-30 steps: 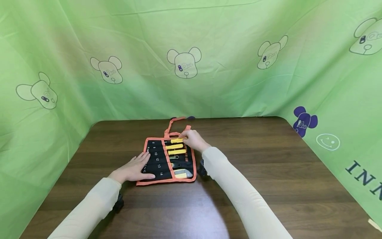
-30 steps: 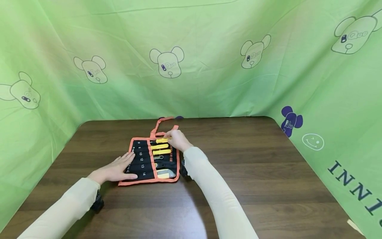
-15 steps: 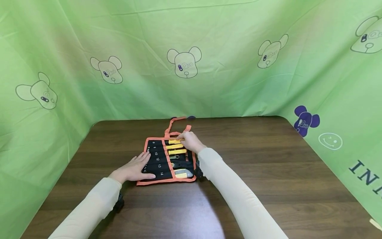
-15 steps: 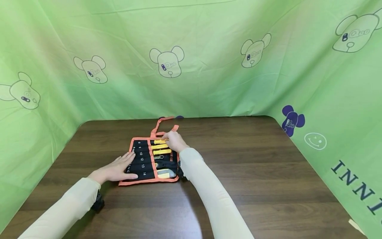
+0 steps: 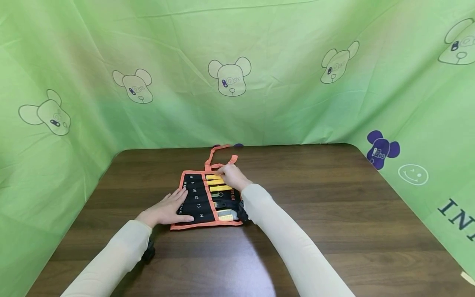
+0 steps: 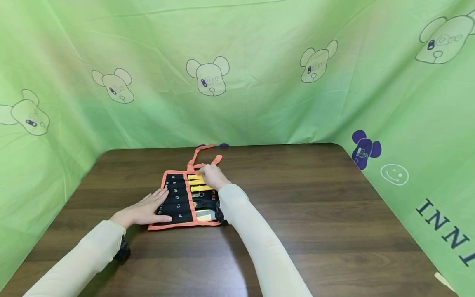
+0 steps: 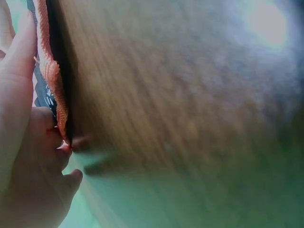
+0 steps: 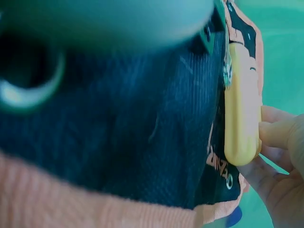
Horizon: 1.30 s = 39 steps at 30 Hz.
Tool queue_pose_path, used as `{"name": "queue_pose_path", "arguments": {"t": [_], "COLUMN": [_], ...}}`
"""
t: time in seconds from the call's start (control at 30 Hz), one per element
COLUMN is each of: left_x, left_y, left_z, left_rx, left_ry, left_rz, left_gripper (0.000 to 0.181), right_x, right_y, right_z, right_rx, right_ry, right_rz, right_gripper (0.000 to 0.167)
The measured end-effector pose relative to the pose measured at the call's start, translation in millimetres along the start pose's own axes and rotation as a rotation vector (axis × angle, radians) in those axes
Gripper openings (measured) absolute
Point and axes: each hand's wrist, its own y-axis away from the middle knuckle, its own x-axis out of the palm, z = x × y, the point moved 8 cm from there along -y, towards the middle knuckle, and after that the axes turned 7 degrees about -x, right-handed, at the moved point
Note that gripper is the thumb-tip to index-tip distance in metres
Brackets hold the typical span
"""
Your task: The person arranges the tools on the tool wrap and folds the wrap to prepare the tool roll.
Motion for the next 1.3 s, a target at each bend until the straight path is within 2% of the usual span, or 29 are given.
{"name": "queue_pose_path", "arguments": {"t": [0.2,0.47,0.7,0.87,0.97,1.1,1.23,1.3], "left_x": [-0.9,1.6,-2.5,-3.3,-3.0,0.2,7.3,9.6], "left_y": [0.4,-0.7,2.2,10.6,19.3,30.8,38.9,41.5], "left_z": [-0.4,-0.3,-3.5,-6.2,-6.9,-7.8,-10.9,-12.5], "left_rx": [-0.017,-0.024,-0.012,0.005,0.029,0.059,0.081,0.089], "left_ry": [0.012,0.02,0.008,0.031,0.056,0.07,0.06,0.049], "left_rz": [0.006,0.017,-0.011,-0.031,-0.057,-0.076,-0.06,-0.055], "left_gripper": [0.099,0.099,0.097,0.095,0.094,0.095,0.098,0.099], "right_x": [3.3,3.7,-13.1,-24.9,-23.5,-15.8,-4.6,2.3], "right_y": [-1.0,4.4,13.4,37.7,58.6,84.4,107.8,116.8], "right_z": [2.4,-3.5,2.2,15.0,20.6,23.1,22.3,20.9], "right_rx": [0.013,0.012,-0.017,-0.118,-0.183,-0.21,-0.202,-0.199], "right_ry": [0.017,-0.061,-0.069,-0.035,0.013,0.02,0.005,0.031], "right_rz": [0.031,0.103,0.064,0.019,0.037,0.11,0.228,0.291], "right_gripper": [0.034,0.034,0.033,0.038,0.044,0.058,0.074,0.081]}}
